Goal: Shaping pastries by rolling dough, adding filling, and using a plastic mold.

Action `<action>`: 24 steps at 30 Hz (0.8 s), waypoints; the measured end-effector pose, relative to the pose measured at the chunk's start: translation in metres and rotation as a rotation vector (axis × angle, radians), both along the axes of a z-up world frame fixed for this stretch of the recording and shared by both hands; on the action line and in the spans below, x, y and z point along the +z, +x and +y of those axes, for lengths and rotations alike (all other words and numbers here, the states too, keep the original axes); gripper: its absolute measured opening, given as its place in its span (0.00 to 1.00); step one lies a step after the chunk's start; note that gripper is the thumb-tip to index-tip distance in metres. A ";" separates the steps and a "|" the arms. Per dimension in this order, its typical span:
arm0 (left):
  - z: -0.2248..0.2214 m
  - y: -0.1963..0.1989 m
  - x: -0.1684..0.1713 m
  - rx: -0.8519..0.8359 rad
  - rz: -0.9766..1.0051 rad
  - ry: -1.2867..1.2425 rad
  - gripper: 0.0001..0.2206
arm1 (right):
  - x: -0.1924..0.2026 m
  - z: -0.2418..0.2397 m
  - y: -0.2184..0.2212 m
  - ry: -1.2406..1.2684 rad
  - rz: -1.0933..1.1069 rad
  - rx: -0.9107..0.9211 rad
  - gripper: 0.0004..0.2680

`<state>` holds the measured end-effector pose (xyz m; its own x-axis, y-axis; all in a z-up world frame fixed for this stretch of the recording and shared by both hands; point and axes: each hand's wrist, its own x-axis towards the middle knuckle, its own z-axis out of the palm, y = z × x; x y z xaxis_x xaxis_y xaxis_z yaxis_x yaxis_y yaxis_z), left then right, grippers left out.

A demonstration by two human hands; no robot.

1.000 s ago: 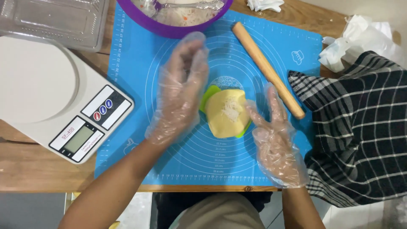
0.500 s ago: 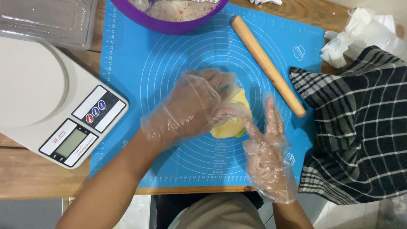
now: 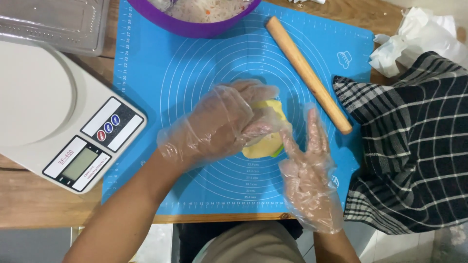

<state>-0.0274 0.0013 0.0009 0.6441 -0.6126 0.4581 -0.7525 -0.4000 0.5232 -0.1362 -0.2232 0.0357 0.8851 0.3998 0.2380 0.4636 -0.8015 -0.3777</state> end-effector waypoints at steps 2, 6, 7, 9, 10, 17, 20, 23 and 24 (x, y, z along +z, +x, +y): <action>0.001 0.003 0.002 -0.052 0.061 0.059 0.36 | 0.006 -0.004 -0.003 -0.129 0.052 -0.062 0.20; 0.002 0.001 0.011 0.002 0.118 -0.015 0.36 | 0.003 -0.003 -0.008 -0.122 0.007 -0.072 0.20; 0.003 0.002 0.014 -0.015 0.155 -0.035 0.37 | 0.001 -0.003 -0.010 -0.135 -0.023 -0.099 0.19; 0.005 0.003 0.018 -0.033 0.192 -0.055 0.37 | 0.001 0.002 -0.016 -0.147 -0.053 -0.127 0.19; 0.005 0.003 0.019 -0.054 0.190 -0.097 0.35 | 0.003 0.006 -0.019 -0.169 -0.010 -0.151 0.19; 0.005 -0.001 0.011 -0.122 0.188 -0.193 0.29 | -0.006 0.031 -0.020 -0.280 -0.040 -0.201 0.24; 0.006 0.004 0.020 -0.058 0.204 -0.177 0.27 | -0.005 0.030 -0.020 -0.232 -0.104 -0.141 0.21; 0.007 0.006 0.016 -0.041 0.165 -0.057 0.28 | -0.003 0.027 -0.020 -0.197 -0.089 -0.179 0.22; 0.007 0.006 0.015 -0.038 0.167 -0.058 0.28 | -0.004 0.024 -0.020 -0.197 -0.087 -0.176 0.22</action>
<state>-0.0211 0.0085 0.0155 0.6910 -0.6137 0.3820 -0.6673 -0.3385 0.6634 -0.1564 -0.1987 0.0313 0.9247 0.2877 0.2495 0.3345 -0.9267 -0.1711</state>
